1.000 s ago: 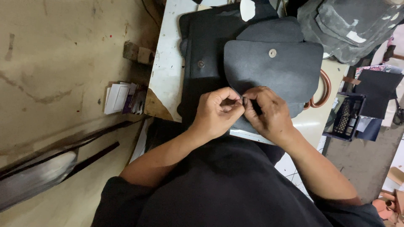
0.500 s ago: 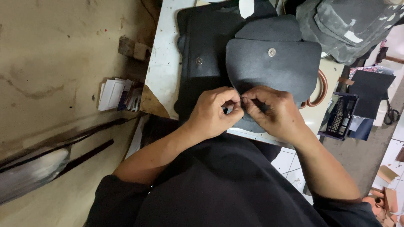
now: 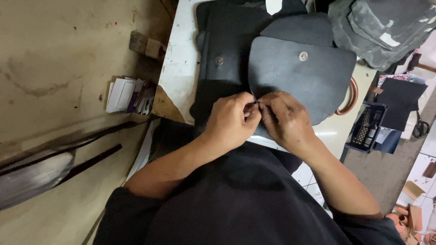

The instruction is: The person is aligning and folding leather components to assemble or check the fit of a bag.

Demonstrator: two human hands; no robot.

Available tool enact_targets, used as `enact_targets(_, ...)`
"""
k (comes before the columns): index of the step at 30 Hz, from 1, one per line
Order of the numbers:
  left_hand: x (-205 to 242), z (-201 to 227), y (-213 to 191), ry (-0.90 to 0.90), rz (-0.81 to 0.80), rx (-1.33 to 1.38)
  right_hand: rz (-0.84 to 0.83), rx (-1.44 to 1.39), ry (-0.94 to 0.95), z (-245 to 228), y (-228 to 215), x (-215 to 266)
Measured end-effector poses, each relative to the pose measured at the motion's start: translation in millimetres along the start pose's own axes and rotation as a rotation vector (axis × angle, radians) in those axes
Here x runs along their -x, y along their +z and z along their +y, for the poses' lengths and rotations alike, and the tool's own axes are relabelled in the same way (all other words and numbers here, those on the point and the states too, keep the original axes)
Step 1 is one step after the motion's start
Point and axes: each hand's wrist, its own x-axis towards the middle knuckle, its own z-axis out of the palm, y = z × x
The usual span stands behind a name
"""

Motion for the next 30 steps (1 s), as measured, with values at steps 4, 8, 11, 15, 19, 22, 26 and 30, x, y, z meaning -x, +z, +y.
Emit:
enact_targets(4,0.9,-5.5,5.6,-0.008,0.016,-0.017,0.065,0.099,-0.061,6.4,16.8,6.5)
enact_targets(8,1.6,-14.8,8.2,-0.023,0.077,0.011,0.101,0.098,-0.101,10.5,19.4,4.7)
enact_targets(11,1.3,-13.2,2.4,-0.034,0.07,0.081,0.102,-0.031,-0.071,4.9,7.5,-1.9)
enact_targets(15,1.0,-7.6,-3.5,-0.015,0.03,0.127,0.08,-0.043,-0.069,-6.7,-3.4,-6.4)
enact_targets(19,2.6,-12.6,0.9,0.022,0.006,0.07,0.105,0.04,-0.093,-8.6,-0.6,-5.9)
enact_targets(22,2.7,-12.8,2.7,0.065,0.009,0.038,0.104,0.168,-0.085,-10.9,-1.1,-5.1)
enact_targets(26,0.0,-11.4,1.2,0.066,-0.018,0.042,0.079,0.115,-0.077,-11.6,-7.8,-7.5)
enact_targets(30,0.7,-3.7,2.9,0.068,0.013,0.051,0.093,0.125,-0.072,-11.3,-6.2,-6.5)
